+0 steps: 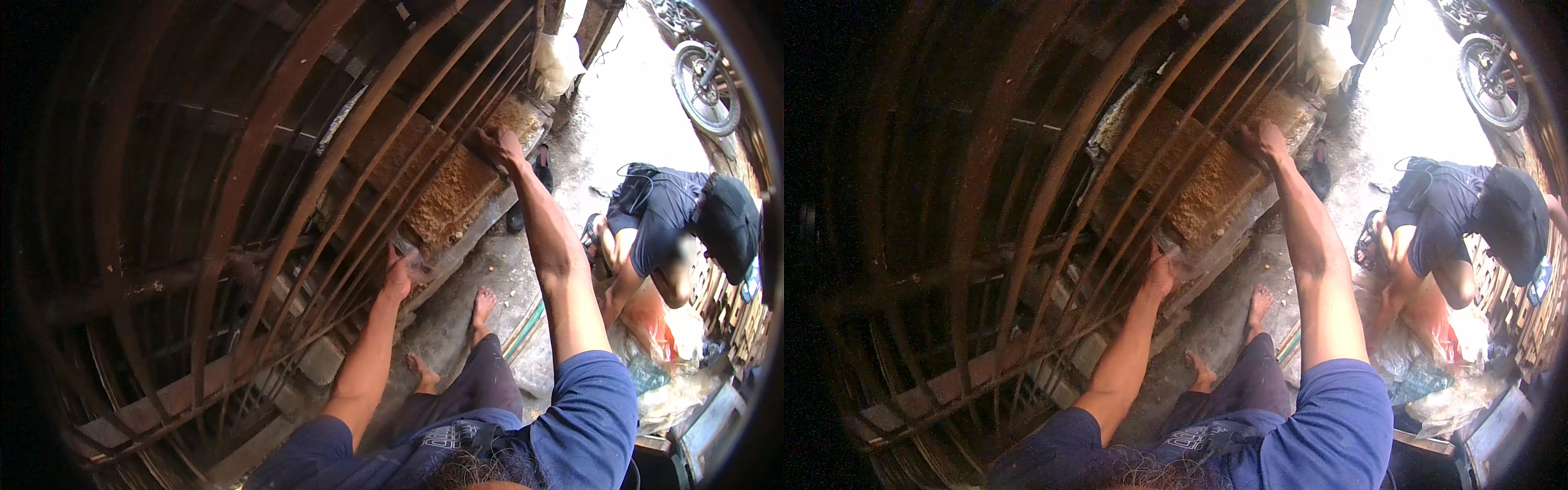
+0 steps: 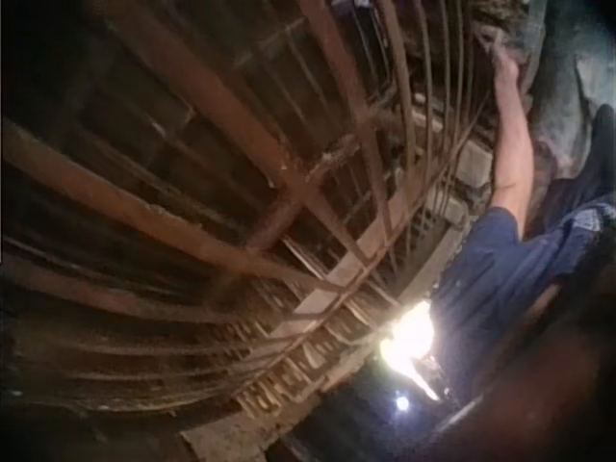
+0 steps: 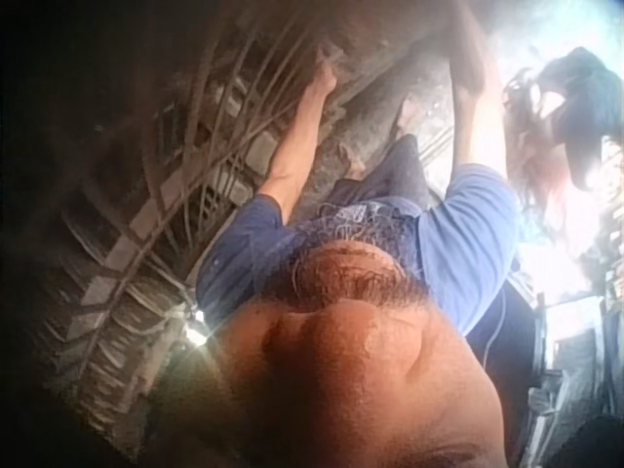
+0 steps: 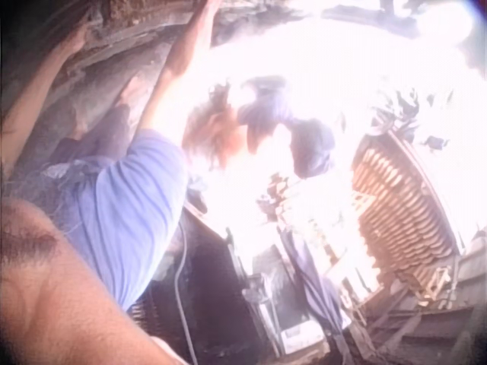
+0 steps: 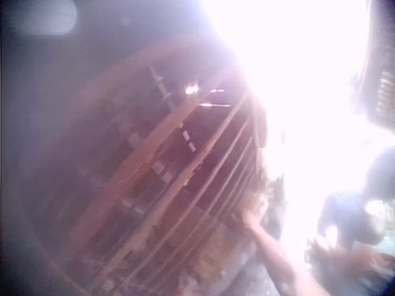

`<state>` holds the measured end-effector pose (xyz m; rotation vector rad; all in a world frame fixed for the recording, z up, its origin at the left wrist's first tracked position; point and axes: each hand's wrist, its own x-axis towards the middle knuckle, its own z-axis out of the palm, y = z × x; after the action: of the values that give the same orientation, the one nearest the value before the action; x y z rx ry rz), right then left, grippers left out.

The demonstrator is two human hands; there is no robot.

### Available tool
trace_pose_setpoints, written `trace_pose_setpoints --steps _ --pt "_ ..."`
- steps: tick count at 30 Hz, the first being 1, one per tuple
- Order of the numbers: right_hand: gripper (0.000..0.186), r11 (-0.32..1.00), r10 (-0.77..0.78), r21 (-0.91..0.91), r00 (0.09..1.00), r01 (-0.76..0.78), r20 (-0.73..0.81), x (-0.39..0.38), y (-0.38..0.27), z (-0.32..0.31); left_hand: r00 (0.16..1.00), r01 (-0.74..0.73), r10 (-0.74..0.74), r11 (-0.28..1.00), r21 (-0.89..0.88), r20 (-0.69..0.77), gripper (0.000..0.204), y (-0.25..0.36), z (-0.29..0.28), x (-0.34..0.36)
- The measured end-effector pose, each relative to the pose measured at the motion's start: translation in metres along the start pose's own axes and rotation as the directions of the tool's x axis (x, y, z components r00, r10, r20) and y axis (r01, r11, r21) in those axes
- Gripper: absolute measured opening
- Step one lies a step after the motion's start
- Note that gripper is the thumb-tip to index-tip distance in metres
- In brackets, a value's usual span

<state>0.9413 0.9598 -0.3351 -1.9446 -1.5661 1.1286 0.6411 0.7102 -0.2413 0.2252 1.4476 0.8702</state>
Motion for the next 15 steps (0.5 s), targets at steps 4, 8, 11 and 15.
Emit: trace_pose_setpoints --steps 4,8,11,15 --pt "0.044 0.999 -0.006 0.031 0.940 0.018 -0.342 -0.022 -0.022 -0.041 1.000 -0.005 0.005 0.999 0.033 0.000 0.095 0.006 0.026 0.024" --pt "0.043 0.986 -0.115 0.016 0.738 0.169 -0.665 -0.092 -0.011 -0.060 0.997 0.073 -0.069 0.988 0.134 -0.034 0.089 0.015 0.061 0.067" --pt "0.043 0.990 0.056 0.140 0.806 0.034 -0.589 -0.170 0.040 -0.036 0.999 0.045 -0.046 0.987 0.153 0.000 0.092 0.021 0.098 0.097" --pt "0.040 0.949 0.315 0.120 0.886 -0.291 -0.341 -0.308 0.091 0.015 0.994 0.028 -0.031 0.999 0.032 0.104 0.101 0.020 0.120 0.136"
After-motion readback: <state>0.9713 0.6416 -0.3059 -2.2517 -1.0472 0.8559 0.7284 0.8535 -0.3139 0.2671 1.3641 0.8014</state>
